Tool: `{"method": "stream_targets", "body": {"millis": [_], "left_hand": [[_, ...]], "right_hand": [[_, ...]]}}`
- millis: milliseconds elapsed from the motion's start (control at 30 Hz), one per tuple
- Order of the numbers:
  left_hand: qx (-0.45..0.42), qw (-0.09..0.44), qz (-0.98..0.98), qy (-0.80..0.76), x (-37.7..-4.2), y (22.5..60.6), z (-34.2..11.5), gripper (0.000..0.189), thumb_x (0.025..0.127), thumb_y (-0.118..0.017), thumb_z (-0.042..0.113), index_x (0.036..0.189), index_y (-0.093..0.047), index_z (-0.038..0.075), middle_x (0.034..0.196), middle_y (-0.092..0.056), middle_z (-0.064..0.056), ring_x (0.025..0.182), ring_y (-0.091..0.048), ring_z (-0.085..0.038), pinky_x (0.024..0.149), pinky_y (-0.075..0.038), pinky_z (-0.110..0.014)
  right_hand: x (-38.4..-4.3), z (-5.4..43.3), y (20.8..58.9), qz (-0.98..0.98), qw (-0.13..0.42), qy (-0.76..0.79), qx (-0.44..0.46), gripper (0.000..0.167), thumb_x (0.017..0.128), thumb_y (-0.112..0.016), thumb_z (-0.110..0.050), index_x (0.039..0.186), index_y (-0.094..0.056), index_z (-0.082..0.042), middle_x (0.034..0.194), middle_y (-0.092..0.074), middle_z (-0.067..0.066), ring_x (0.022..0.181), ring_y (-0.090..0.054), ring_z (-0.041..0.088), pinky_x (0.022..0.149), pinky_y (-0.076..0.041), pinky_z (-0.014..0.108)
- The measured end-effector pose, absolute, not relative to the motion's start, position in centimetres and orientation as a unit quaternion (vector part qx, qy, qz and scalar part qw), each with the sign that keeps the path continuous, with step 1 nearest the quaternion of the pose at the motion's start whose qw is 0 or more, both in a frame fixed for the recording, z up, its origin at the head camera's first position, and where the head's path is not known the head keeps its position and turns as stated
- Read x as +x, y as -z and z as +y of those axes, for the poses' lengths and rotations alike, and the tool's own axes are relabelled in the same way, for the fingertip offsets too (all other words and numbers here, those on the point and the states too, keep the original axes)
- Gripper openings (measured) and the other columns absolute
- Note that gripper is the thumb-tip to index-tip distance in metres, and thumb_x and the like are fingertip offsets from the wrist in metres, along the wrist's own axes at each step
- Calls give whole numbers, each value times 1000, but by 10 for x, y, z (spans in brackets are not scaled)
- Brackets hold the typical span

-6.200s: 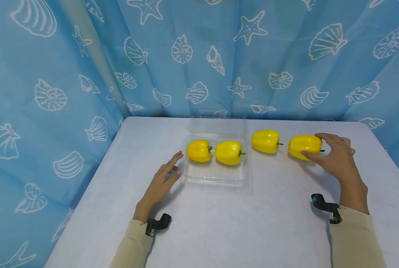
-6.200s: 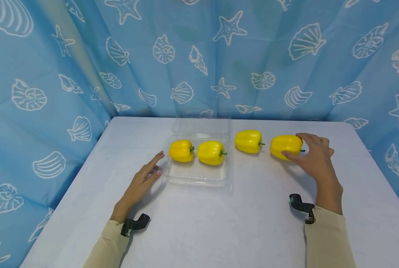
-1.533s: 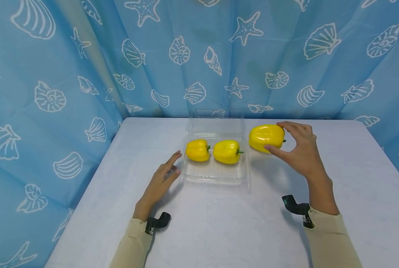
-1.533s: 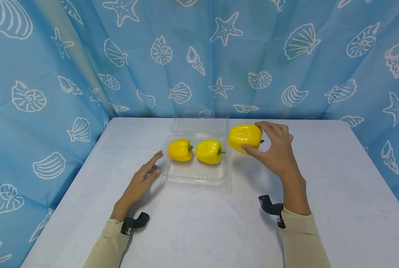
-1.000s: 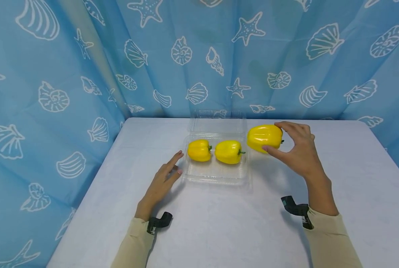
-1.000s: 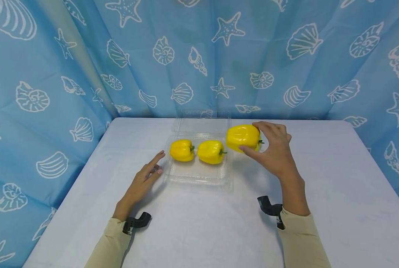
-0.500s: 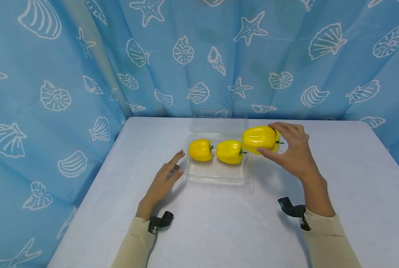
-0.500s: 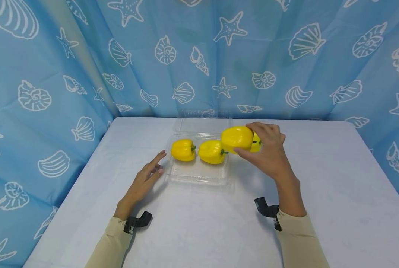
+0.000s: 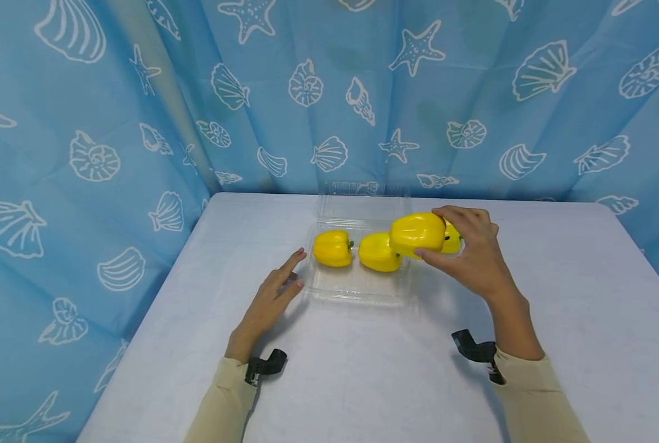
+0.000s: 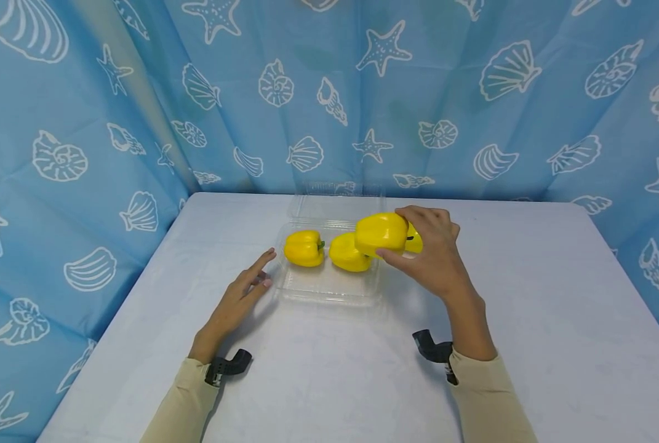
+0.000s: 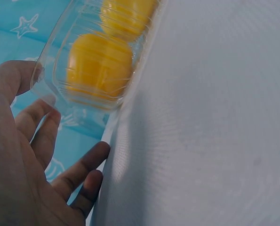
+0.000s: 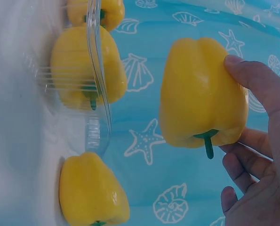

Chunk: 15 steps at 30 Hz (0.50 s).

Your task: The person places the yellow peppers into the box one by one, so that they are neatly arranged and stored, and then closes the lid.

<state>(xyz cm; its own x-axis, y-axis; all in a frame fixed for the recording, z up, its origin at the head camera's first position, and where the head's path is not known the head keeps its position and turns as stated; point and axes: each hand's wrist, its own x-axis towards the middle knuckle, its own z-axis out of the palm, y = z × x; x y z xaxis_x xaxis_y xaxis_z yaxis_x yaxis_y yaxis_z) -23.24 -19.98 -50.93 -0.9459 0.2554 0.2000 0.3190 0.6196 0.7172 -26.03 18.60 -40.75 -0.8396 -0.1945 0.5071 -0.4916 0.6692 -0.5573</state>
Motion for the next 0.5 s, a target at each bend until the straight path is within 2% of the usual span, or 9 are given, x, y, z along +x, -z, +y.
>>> {"method": "stream_targets", "body": {"millis": [500], "left_hand": [[-166, 39, -898, 406, -233, 511, -202, 57, 106, -50, 35, 159, -31, 28, 162, -25, 16, 117, -52, -22, 97, -40, -54]], "right_hand": [[-265, 169, 413, -878, 224, -355, 231, 68, 71, -92, -24, 131, -63, -8, 134, -59, 12, 122, -40, 32, 90, -24, 56]]}}
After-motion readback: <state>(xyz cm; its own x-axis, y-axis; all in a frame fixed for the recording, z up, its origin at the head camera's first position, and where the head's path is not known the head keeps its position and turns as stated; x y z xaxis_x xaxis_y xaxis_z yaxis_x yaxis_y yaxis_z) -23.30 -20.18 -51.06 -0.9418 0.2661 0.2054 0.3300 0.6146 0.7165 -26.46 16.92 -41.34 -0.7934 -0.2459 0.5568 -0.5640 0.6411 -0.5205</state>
